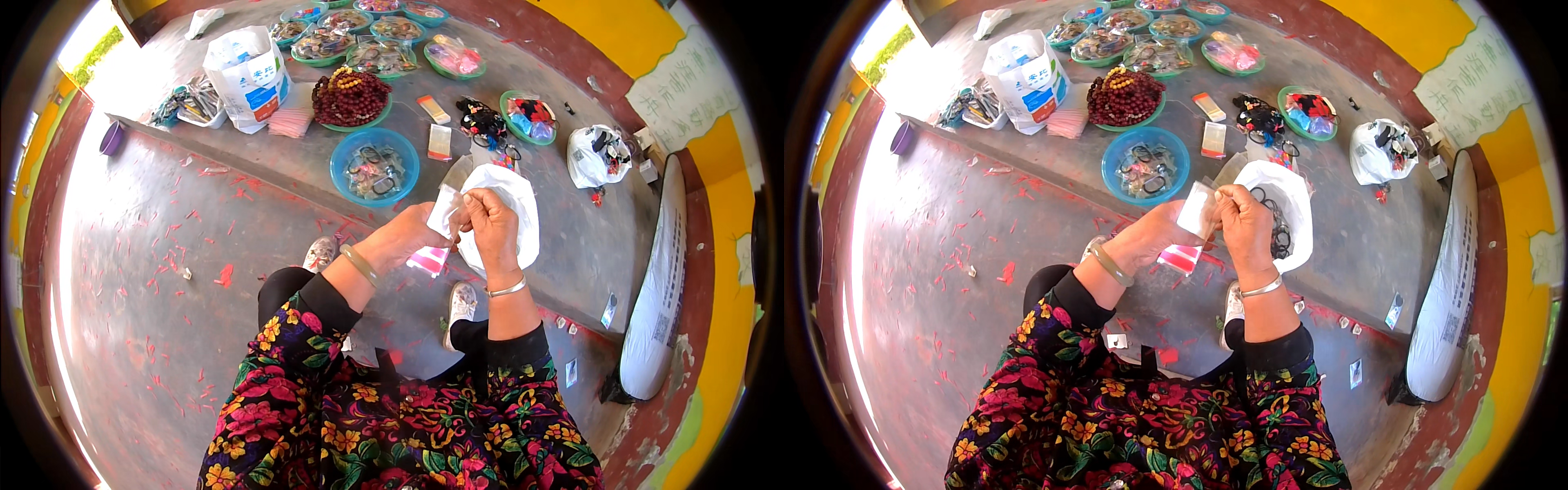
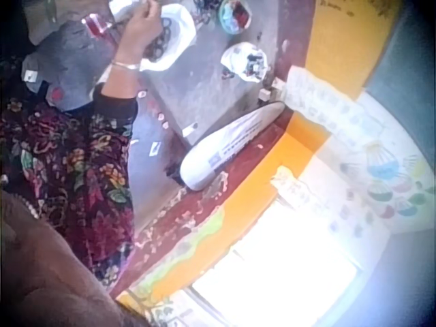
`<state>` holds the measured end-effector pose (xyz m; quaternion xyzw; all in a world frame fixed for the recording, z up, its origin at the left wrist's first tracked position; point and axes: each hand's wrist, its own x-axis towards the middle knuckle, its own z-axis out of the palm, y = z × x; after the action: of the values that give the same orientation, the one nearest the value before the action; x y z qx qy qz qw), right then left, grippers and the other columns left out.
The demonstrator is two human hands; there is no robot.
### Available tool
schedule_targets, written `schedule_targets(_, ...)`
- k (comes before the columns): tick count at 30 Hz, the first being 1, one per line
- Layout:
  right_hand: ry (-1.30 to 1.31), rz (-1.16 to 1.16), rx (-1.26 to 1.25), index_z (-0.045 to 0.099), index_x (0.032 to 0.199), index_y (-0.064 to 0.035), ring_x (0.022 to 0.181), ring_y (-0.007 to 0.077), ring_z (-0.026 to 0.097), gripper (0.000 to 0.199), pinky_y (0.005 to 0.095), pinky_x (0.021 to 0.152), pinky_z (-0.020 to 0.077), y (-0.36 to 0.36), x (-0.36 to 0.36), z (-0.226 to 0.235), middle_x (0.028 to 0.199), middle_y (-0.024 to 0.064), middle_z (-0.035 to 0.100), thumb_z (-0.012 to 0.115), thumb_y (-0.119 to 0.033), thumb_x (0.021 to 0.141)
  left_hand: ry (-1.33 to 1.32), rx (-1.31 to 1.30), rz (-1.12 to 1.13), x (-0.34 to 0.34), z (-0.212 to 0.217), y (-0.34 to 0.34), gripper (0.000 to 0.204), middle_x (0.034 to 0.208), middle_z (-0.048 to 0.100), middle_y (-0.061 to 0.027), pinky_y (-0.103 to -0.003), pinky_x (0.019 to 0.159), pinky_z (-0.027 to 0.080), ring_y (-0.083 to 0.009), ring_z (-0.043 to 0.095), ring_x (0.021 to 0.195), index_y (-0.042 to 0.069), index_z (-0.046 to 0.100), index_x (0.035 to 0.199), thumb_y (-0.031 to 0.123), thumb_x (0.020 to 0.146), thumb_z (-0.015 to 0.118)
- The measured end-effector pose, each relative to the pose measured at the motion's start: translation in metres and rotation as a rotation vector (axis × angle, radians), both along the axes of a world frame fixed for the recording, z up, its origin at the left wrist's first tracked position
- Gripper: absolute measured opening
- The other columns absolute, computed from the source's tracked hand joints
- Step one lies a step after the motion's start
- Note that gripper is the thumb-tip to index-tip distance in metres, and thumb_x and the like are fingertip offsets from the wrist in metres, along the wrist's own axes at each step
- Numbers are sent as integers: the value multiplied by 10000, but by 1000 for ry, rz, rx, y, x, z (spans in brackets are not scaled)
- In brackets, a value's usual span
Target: The person sits on the floor and packs small jewelry items into clear plastic bags. They pick up items like hair ties and beaded bracelets from a white bag, place them into bags, and seal them. The workspace includes bowls of beads and other packaged items on a raised platform.
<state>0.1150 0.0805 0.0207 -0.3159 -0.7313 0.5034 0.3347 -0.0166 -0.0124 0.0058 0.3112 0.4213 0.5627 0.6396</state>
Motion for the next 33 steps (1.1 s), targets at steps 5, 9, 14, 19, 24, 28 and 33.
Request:
schedule_targets(5,53,-57,-90,598,869,18,510,66,538,148,211,463,428,10,13,-2,597,31,588,534,-112,897,76,-62,-84,5,4,-3,446,1013,580,-53,-276,827,438,-150,557,943,9,531,1112,-65,684,632)
schedule_targets(9,52,-257,-100,604,870,6,485,70,535,163,203,437,394,28,30,4,598,42,600,543,-143,894,101,-145,-125,8,0,-8,452,1019,582,-66,-286,838,432,-166,558,943,-8,524,1122,-61,683,618)
schedule_targets(14,171,-379,-214,622,860,-17,474,84,541,142,201,432,365,38,49,15,615,51,619,567,-147,877,-115,-345,28,6,-46,-3,380,979,587,-102,-354,765,476,-223,589,889,-29,531,1085,-63,708,567)
schedule_targets(19,197,-339,-240,624,859,-33,488,79,540,142,186,451,363,40,61,16,625,38,615,586,-170,867,-67,-434,159,20,-164,10,342,921,586,-118,-396,712,488,-255,601,820,-29,533,1067,-35,726,559)
schedule_targets(24,197,-255,-253,633,842,-34,496,77,539,139,189,461,371,34,56,31,626,32,612,595,-167,859,464,-365,85,-8,-286,0,357,979,592,-142,-420,723,481,-270,602,880,-8,521,1101,29,753,592)
schedule_targets(28,179,-301,-253,637,841,-34,503,78,546,141,188,464,373,46,77,25,629,33,615,603,-170,852,-45,-379,310,17,-198,57,370,1005,595,-133,-389,757,473,-253,598,895,7,519,1119,39,761,611)
schedule_targets(33,257,-245,-407,630,881,-19,555,99,589,134,195,482,389,38,66,31,678,58,645,598,-144,847,912,-91,454,-20,-186,65,239,952,616,-60,-344,696,477,-183,584,854,51,572,1069,74,831,559)
